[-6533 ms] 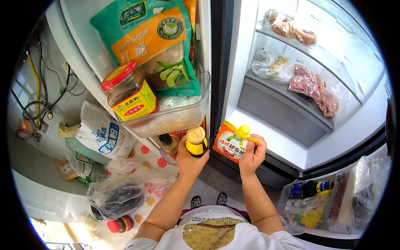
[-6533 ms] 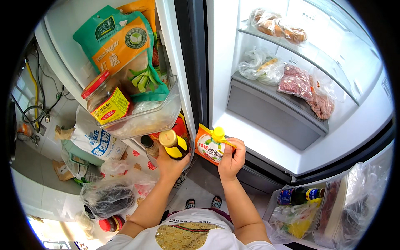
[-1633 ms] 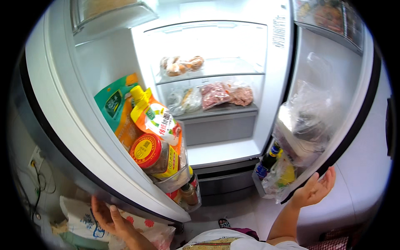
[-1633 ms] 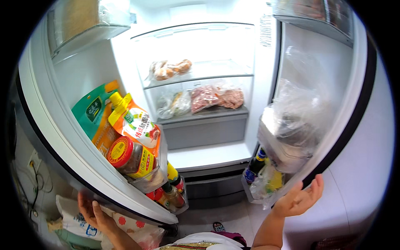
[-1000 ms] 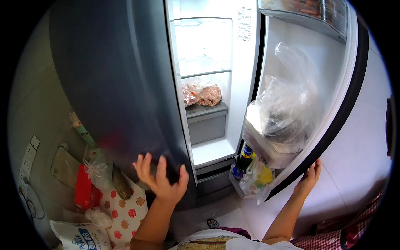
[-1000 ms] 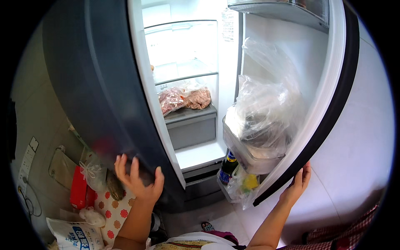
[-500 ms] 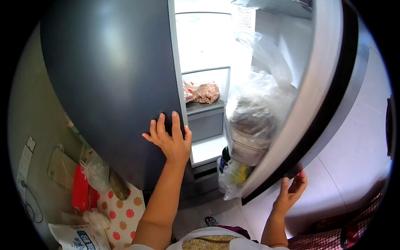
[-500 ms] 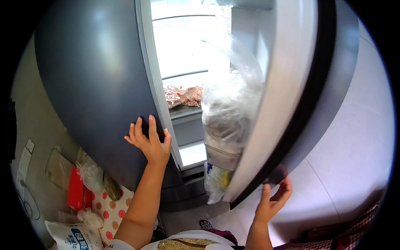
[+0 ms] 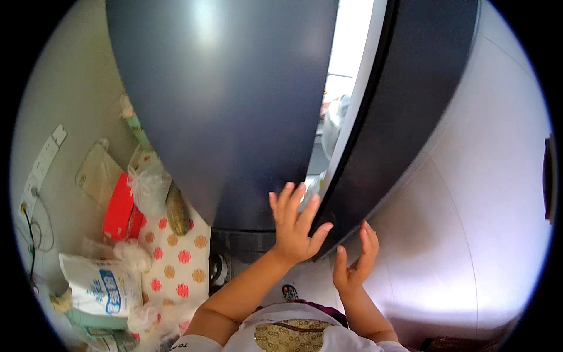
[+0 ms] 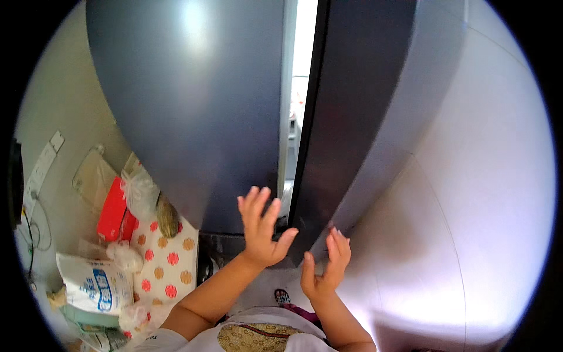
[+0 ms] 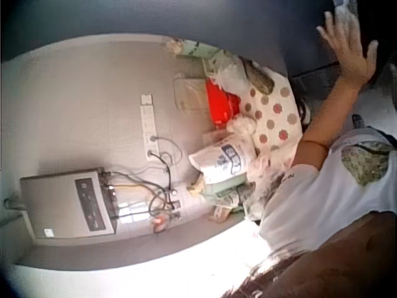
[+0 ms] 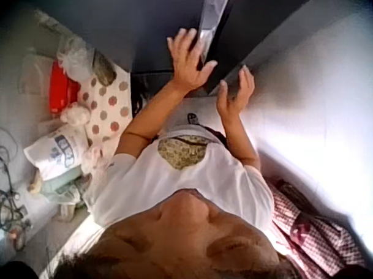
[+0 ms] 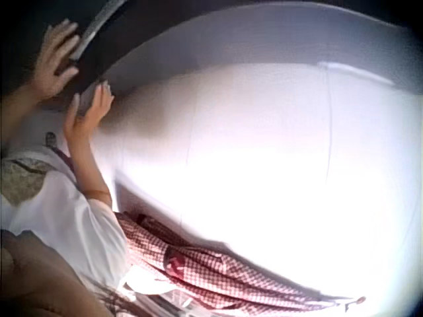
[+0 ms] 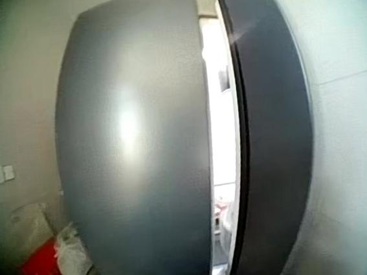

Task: The person picks up bags containing vegetables and peanuts from a counter and places them into a refrigerator drawer, then moves sauce jars and bottles onto the door shelves.

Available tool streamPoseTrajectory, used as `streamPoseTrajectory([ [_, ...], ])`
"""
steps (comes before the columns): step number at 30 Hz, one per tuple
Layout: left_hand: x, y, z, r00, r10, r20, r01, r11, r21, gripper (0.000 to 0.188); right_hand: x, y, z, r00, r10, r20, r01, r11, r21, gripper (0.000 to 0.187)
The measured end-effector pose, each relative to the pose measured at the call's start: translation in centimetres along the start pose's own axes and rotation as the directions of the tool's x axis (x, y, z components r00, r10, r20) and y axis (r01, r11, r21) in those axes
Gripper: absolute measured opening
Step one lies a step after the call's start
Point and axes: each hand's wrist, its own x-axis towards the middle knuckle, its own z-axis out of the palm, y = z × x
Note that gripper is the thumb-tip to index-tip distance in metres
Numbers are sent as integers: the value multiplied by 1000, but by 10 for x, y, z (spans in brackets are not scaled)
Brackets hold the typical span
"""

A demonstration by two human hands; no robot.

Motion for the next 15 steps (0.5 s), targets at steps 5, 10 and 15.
streamPoseTrajectory([
  [5,-29,-10,1,966,-131,223,105,986,126,51,11,17,47,976,-65,208,83,993,-81,53],
  [10,-58,-31,0,936,-270,224,229,954,192,52,36,36,85,936,-97,339,147,981,-125,56],
  [15,-81,-39,-4,879,-383,285,314,913,259,53,40,41,99,921,-42,388,157,950,-271,59],
])
